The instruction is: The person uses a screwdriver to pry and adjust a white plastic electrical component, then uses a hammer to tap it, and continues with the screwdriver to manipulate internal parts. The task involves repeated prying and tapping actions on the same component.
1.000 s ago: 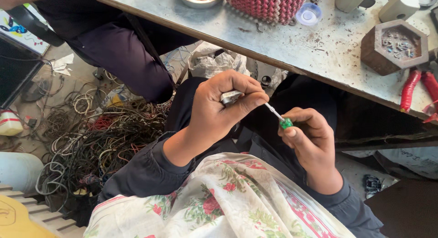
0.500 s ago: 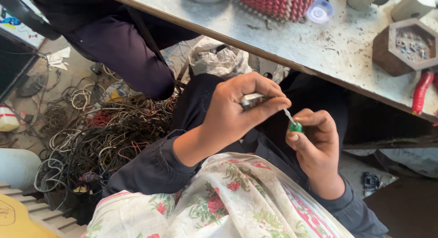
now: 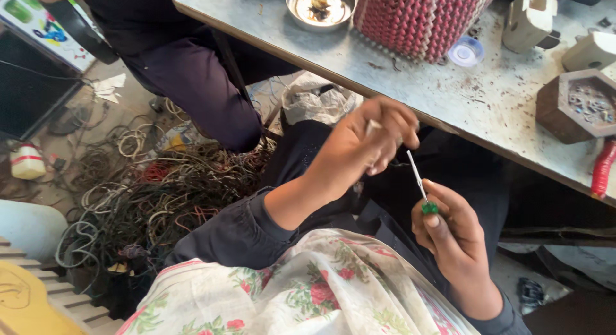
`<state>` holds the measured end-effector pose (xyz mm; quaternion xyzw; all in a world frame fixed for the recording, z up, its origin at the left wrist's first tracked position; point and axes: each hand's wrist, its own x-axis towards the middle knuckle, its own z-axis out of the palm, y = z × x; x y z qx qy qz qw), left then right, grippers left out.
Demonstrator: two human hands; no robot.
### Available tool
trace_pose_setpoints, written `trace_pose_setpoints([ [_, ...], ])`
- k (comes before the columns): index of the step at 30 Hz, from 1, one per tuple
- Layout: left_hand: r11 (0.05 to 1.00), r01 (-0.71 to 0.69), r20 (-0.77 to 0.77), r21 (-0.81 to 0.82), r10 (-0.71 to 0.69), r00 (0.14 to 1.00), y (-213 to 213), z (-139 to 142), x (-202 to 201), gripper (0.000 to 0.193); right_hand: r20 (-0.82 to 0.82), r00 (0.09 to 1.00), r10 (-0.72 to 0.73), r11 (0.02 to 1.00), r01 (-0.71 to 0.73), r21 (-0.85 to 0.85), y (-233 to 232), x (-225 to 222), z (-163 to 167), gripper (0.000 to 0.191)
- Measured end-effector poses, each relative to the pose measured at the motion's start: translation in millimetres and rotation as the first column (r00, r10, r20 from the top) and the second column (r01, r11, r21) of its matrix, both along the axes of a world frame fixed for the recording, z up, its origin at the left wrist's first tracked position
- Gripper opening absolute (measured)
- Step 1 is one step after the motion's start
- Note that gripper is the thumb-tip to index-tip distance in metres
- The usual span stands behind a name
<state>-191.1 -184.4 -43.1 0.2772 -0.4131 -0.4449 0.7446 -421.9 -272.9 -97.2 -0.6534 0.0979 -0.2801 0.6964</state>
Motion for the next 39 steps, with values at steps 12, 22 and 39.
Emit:
trace_pose_setpoints([
  [12,0.986,-0.148,-0.084,-0.079,0.141,0.986,13.1,12.7,-2.7,0.038,-0.039,0.995,0.087,0.985,-0.092,-0.144,1.5,-3.6,0.6,0.044],
  [22,0.979,-0.144,-0.055,-0.142,0.138,0.989,25.0,12.1,-9.8,0.033,-0.047,0.987,0.153,0.973,-0.158,-0.167,-2.3,-5.4,-0.9,0.042],
  [39,0.983,-0.142,-0.17,-0.112,0.122,0.978,36.2,17.8,-26.4,0.033,-0.076,0.978,0.196,0.947,-0.209,-0.245,-10.0,-8.8,-3.0,0.045],
])
